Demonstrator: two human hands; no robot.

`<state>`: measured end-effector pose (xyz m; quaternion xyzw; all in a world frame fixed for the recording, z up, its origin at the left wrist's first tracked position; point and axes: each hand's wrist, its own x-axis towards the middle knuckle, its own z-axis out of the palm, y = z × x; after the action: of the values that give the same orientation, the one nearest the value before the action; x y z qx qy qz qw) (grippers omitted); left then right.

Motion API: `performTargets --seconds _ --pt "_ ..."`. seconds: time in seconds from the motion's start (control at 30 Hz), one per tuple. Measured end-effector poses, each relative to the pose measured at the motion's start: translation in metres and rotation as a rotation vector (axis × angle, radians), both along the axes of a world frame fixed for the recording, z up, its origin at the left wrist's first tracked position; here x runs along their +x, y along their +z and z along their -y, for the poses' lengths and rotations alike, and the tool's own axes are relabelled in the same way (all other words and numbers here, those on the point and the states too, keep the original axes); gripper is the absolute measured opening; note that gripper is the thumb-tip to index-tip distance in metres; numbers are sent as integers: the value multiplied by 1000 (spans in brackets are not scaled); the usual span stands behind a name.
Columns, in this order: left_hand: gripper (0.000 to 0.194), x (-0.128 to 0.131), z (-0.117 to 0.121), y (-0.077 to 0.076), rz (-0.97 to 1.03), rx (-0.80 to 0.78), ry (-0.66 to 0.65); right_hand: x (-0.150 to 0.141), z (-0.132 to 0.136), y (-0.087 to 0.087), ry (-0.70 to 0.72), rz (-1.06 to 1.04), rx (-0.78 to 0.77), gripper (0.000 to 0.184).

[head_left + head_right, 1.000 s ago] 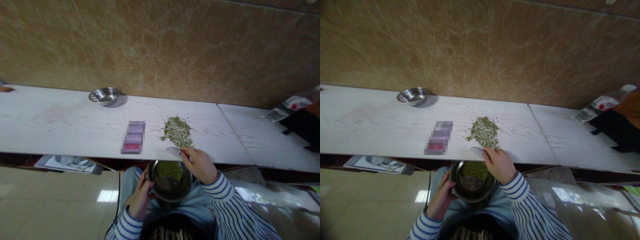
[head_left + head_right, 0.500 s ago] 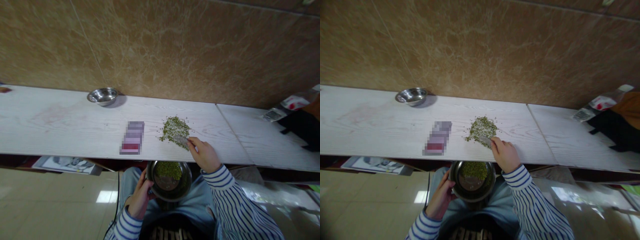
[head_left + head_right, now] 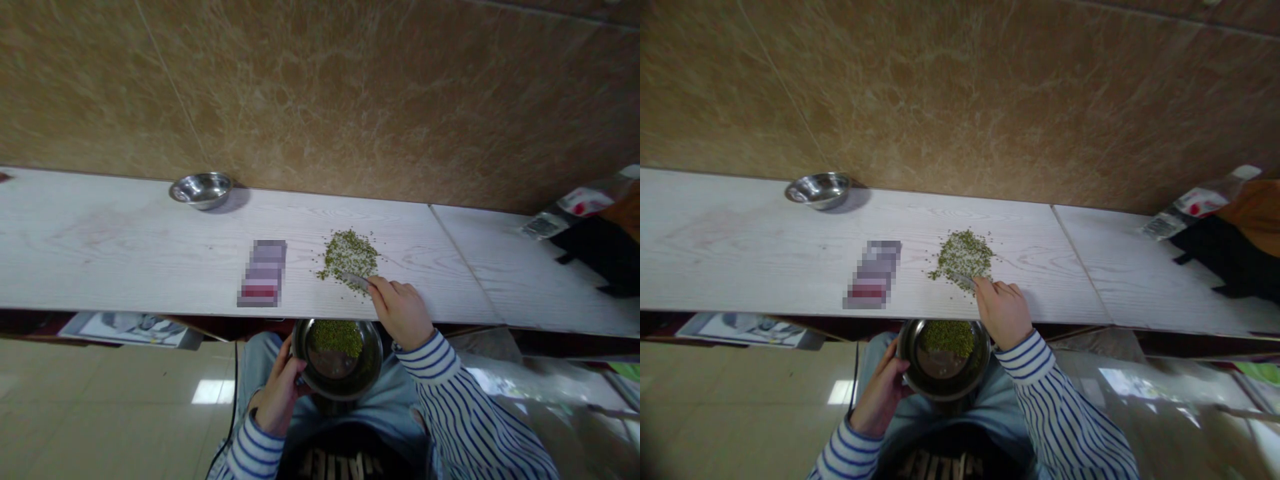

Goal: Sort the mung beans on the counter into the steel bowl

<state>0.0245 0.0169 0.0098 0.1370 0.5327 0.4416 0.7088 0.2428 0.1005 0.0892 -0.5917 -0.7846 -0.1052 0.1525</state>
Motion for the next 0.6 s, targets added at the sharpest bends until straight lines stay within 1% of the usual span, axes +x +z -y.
performTargets --seconds 0.1,0.3,0.43,0.6 --pt "63 0 1 0 0 15 -3 2 1 -1 -10 13 0 22" --pt "60 0 2 0 -12 10 2 5 9 -1 22 -9 17 22" --pt "62 2 1 2 0 4 7 10 11 -1 -11 1 48 23" --pt "63 7 0 7 -14 -13 1 10 17 -1 18 30 15 22"
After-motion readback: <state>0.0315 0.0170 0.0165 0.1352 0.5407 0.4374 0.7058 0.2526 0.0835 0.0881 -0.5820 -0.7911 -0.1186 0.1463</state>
